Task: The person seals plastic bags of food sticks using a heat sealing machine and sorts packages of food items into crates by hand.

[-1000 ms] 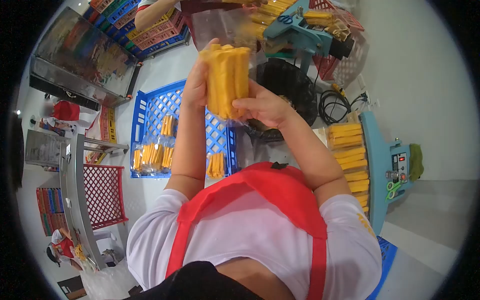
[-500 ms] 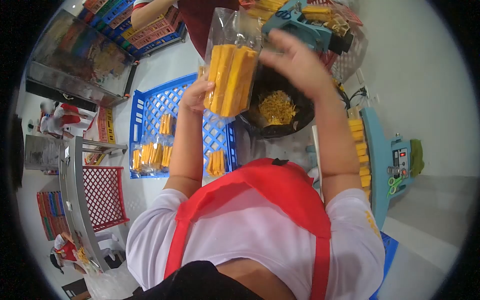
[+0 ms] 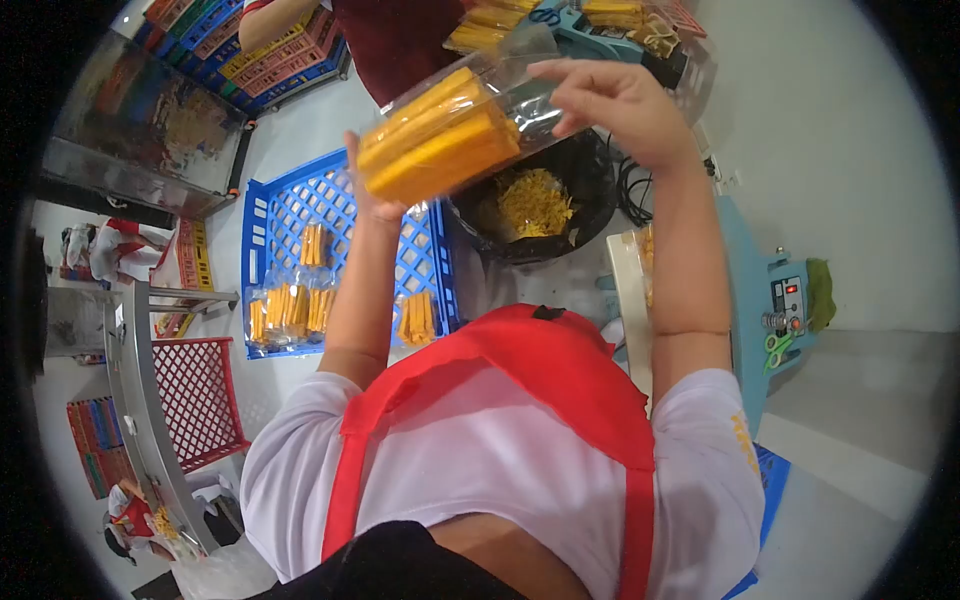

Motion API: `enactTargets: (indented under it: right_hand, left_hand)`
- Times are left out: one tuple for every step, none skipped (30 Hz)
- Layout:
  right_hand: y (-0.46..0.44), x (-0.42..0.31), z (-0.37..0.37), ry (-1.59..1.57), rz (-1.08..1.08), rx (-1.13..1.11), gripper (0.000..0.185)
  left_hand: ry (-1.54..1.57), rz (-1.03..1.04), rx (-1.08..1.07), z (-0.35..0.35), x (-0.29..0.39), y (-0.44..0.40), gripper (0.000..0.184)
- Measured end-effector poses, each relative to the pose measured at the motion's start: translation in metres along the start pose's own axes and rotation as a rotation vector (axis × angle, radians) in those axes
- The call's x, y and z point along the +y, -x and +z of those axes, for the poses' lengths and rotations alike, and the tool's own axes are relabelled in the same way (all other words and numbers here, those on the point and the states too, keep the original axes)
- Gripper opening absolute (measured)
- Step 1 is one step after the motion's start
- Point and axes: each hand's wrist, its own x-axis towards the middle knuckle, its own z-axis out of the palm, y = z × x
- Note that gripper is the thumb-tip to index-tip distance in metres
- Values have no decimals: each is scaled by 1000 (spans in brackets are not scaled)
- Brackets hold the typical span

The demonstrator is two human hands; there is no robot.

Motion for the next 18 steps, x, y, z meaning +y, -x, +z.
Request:
enactTargets:
  right_hand:
    - [3, 1, 6, -50, -78, 29, 10]
    - [5, 3, 12, -21, -132, 8, 10]
    - [7, 3, 21, -21, -129, -4, 10]
    - [8, 1, 31, 49, -148, -22, 10]
    - [8, 2, 38, 120, -169, -41, 10]
    - [8, 9, 38, 147, -157, -103, 14]
    - [9, 11, 40, 152, -161, -118, 14]
    - [13, 12, 42, -93, -28, -179, 18]
    - [16, 14, 42, -334, 110, -236, 23]
    - [17, 16, 42, -475, 82, -323, 32]
    - [18, 16, 45, -470, 81, -332, 32]
    - [19, 14, 50, -419, 104, -240, 32]
    - [21, 12, 54, -369, 126, -146, 31]
    - [22, 13, 58, -365, 123, -148, 31]
    - [24, 14, 61, -186, 72, -120, 31]
    - [26, 15, 64, -6, 19, -90, 31]
    - [29, 15, 65, -2, 10, -89, 31]
    - [33, 14, 66, -189, 24, -134, 30]
  left_hand:
    - [3, 8, -3, -4, -2, -1, 73]
    - [115, 131, -45, -8, -7, -2, 75]
    - [227, 256, -85, -10, -13, -3, 77]
    - [176, 364, 56, 5, -19, -7, 79]
    - [180, 378, 58, 11, -22, -11, 79]
    - [253, 357, 32, 15, -25, -15, 79]
    - [325, 335, 2, 21, -26, -18, 79]
    - [385, 272, -37, 27, -27, -18, 73]
    - [387, 285, -45, 30, -28, -19, 73]
    - [270, 324, 17, 33, -29, -20, 69]
    - [153, 360, 80, 35, -30, -20, 66]
    - [198, 352, 60, 36, -29, -19, 60]
    - [199, 356, 56, 35, -29, -18, 60]
    - [212, 353, 48, 34, -29, -17, 60]
    - [224, 347, 40, 35, -29, -17, 59]
    - [189, 398, 41, 37, -30, -16, 58]
    - [185, 398, 32, 39, -31, -15, 58]
    - [215, 382, 11, 38, -31, -13, 58]
